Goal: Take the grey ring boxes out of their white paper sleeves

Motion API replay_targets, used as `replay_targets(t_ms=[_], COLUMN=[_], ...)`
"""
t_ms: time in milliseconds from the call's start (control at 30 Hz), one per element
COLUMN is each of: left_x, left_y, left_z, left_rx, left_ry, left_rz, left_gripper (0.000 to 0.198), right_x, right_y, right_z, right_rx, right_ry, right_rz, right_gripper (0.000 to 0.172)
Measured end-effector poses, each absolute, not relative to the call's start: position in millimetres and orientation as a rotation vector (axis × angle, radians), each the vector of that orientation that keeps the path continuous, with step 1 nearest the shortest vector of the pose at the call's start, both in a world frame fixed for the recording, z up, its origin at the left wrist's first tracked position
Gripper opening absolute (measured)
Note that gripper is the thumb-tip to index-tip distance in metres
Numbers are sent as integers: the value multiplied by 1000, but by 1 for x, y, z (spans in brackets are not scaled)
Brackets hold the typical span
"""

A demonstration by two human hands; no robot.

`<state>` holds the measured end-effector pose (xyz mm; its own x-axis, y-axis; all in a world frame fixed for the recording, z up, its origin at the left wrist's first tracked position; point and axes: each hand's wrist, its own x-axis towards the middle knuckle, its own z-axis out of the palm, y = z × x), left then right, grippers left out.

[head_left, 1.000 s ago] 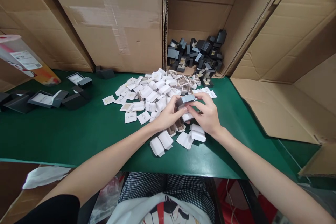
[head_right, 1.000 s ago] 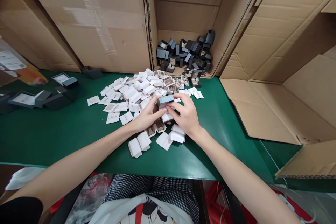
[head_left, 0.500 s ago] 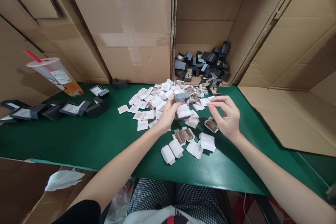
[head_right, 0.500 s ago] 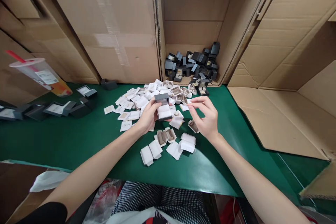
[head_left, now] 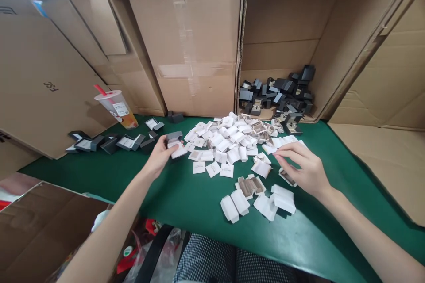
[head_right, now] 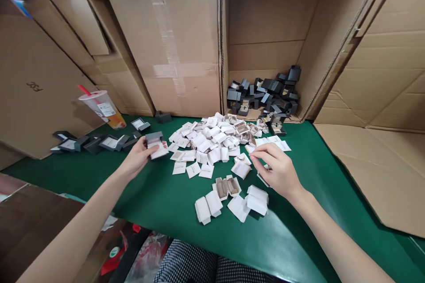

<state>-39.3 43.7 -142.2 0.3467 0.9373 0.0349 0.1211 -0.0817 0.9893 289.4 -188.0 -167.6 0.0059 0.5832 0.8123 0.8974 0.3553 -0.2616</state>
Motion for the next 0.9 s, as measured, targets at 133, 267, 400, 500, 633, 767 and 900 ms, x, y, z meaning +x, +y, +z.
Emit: replay_targets(t_ms=[133, 267, 400, 500, 633, 767, 900], left_x=[-78, -85, -82, -86, -90, -70, -16], left_y=[74, 70, 62, 69, 86, 88, 69], left_z=[-153, -157, -163, -164, -158, -151, -142], left_rx=[1903, 2441, 2782, 2919, 2990, 2960, 3027], left_ry=[1461, 1523, 1523, 1657, 1594, 1703, 1358], left_rz=[1058, 1050, 795, 666, 690, 1021, 1001], left_gripper=[51, 68, 58, 51, 46, 47, 48], right_x=[291, 296, 299, 301, 308, 316, 327], right_y=[-187, -185, -185, -184, -183, -183, -183], right_z=[-172, -175, -175, -175, -179, -183, -186], right_rx=[-1345, -1376, -1408, -1460, -1598, -1788, -1984], right_ry=[-1750, -1735, -1733, -1726, -1631, -1543, -1482], right_rz=[-428, -431, -426, -396, -359, -265, -199], right_gripper=[16, 13, 12, 10, 11, 16, 19])
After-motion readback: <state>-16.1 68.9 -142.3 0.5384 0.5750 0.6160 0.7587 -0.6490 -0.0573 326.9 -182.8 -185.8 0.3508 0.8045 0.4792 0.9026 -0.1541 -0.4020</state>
